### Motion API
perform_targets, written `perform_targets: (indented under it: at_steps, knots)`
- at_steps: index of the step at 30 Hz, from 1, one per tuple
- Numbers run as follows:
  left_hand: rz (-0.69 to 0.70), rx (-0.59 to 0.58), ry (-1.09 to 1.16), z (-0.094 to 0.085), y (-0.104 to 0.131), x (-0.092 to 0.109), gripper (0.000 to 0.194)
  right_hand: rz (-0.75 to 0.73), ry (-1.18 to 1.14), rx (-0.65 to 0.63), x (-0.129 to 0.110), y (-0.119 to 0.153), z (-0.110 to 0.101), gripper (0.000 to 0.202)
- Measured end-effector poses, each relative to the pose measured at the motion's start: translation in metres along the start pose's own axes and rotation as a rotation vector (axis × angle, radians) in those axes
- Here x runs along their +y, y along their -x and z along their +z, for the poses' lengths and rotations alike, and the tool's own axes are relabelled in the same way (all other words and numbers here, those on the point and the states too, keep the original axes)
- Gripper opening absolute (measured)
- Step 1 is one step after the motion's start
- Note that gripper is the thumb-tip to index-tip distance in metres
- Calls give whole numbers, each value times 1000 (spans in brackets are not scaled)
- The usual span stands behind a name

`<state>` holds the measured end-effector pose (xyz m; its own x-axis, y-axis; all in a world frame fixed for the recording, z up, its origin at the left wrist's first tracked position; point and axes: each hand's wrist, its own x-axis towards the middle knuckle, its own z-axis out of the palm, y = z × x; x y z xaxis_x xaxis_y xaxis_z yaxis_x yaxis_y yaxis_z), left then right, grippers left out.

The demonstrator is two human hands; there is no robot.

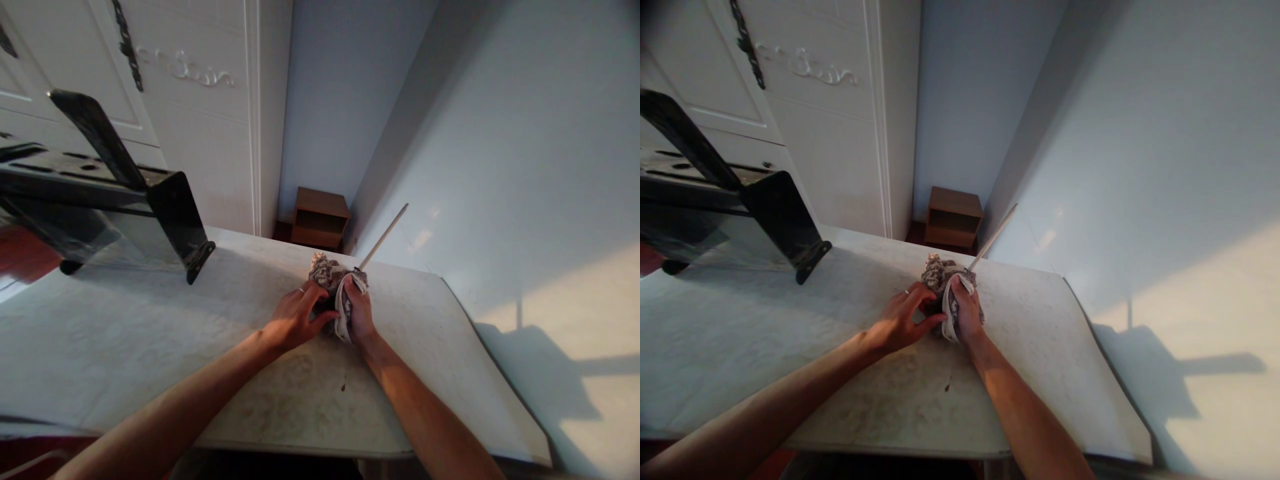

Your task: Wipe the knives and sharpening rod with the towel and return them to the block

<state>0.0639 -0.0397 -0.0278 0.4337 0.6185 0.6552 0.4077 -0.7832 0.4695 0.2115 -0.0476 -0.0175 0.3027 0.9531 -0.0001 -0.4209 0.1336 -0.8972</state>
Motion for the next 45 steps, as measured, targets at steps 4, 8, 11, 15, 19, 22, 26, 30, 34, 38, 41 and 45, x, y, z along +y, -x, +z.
perform_targets:
  at_steps: [4, 8, 11, 15, 19, 22, 26, 30, 34, 38, 41, 45]
  knots:
    - [-209, -105, -54, 1, -3, -4, 29, 13, -59, -48, 6, -2, -3, 34]
    - [-303, -205, -18, -1, -7, -4, 25, 37, -100, -46, 5, -1, -3, 39]
    - [-251, -200, 76, -2, -8, -3, 19, 49, -111, -55, 4, 1, -3, 40]
    - [-257, -213, 162, -2, -10, -3, 13, 35, -116, -52, 5, 1, -3, 36]
    - [-313, -219, 190, -1, -13, -3, 10, 51, -119, -58, 3, 0, -3, 36]
    - [-307, -219, 145, -2, -13, -4, 10, 68, -124, -49, 2, -2, -4, 40]
    - [-270, -223, 9, -5, -12, -2, 15, 116, -155, -48, -2, -3, -5, 43]
    - [-273, -228, -65, -8, -11, 1, 21, 152, -171, -96, -7, -2, -2, 43]
    - [-285, -196, -122, -9, -12, 5, 19, 176, -166, -98, -8, 0, 1, 40]
    - [-276, -170, -192, -10, -11, 3, 18, 178, -137, -101, -5, 1, 0, 39]
    - [-173, -128, -268, -11, -10, -2, 13, 167, -136, -98, -4, 1, -1, 38]
    - [39, -26, -371, -14, -7, -7, 9, 200, -137, -131, -5, 1, -1, 38]
